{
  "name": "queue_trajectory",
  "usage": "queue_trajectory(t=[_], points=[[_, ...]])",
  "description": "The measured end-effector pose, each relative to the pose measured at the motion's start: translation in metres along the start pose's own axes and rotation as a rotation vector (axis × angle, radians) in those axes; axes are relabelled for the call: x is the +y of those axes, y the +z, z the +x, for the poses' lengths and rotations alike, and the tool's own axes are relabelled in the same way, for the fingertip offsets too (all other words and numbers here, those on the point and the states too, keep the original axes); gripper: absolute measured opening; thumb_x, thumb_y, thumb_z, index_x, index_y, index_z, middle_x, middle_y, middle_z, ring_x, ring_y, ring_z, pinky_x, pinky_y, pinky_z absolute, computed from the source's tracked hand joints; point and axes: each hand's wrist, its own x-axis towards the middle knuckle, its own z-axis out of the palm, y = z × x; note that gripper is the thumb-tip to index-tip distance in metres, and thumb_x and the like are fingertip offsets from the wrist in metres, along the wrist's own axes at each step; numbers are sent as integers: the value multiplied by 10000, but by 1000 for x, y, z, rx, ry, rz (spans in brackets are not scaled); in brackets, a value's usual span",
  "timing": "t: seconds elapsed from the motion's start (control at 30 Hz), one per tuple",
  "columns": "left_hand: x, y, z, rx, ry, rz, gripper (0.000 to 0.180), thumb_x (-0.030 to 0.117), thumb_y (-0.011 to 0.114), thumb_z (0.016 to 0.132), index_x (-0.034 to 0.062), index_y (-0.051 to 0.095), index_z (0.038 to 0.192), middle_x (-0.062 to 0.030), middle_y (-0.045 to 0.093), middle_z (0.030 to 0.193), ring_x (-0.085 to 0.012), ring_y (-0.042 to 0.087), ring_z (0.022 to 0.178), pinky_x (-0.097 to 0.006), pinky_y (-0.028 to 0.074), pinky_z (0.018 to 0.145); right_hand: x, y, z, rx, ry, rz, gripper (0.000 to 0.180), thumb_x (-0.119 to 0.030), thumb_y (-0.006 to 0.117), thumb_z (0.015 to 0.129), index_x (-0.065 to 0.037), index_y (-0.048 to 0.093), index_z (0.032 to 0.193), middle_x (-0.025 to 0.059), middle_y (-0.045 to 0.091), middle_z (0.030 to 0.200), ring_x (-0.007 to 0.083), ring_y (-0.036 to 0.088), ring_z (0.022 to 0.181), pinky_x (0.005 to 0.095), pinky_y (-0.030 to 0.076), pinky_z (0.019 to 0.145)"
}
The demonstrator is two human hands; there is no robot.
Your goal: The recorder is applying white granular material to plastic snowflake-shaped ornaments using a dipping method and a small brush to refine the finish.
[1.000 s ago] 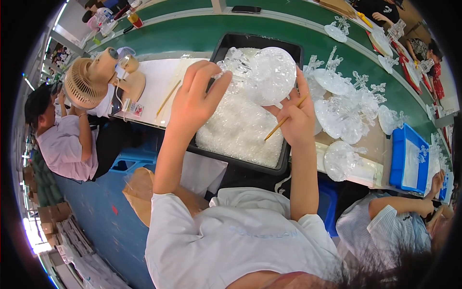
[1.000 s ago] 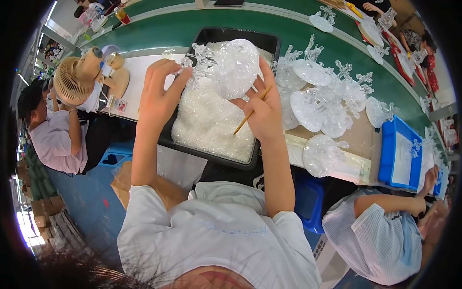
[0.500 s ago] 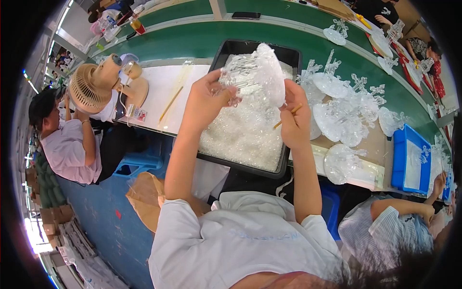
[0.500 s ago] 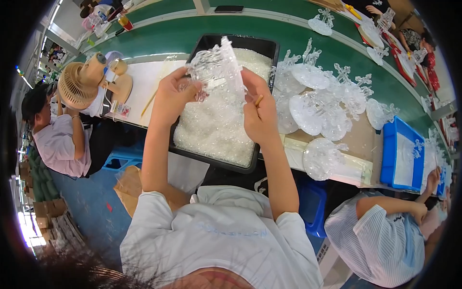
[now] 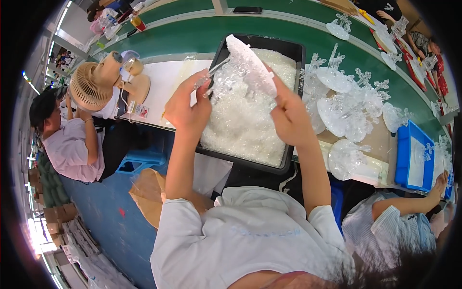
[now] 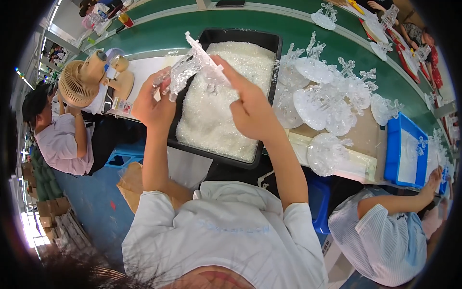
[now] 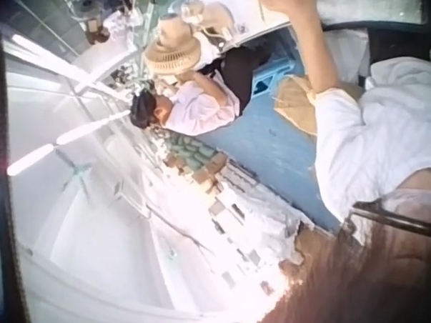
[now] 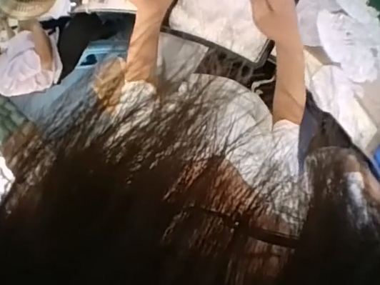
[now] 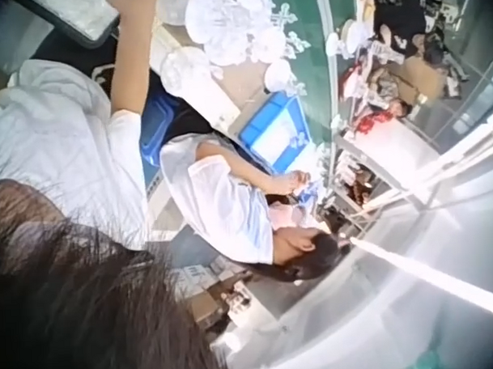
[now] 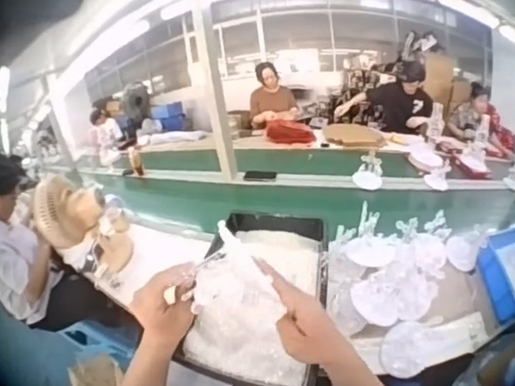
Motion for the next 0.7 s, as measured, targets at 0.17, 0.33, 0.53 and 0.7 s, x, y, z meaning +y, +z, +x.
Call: queue_trajectory(t=[0.17, 0.33, 0.53, 0.7], points=[[-2, 2, 0, 35, 25, -10, 235, -18, 758, 779, 69, 696, 988, -60, 747, 883, -196, 726, 738, -250, 543, 651, 1, 9, -2, 169, -197, 101, 725, 155, 345, 726, 11, 461, 1426, 165, 509, 1441, 244, 405, 1400, 364, 263, 1166], [-3, 5, -5, 62, -1, -42, 227, -12, 760, 782, 72, 697, 984, -61, 747, 888, -195, 721, 717, -242, 535, 621, 17, 5, -8, 155, -18, -44, 786, 152, 313, 679, 9, 436, 1441, 191, 493, 1448, 247, 389, 1414, 343, 219, 1178], [-3, 6, -3, 61, 86, -35, 255, -44, 763, 756, 59, 702, 982, -58, 747, 893, -192, 713, 696, -249, 540, 620, 1, 9, 9, 412, -252, -95, 755, 208, 281, 661, 44, 503, 1363, 196, 531, 1390, 250, 449, 1363, 368, 247, 1190], [3, 5, 0, 9, 99, 21, 247, -39, 775, 755, 51, 701, 973, -65, 747, 876, -195, 724, 715, -255, 554, 634, 6, 7, -1, 165, -231, 141, 729, 205, 269, 672, 64, 519, 1342, 190, 531, 1391, 264, 432, 1375, 377, 249, 1194]])
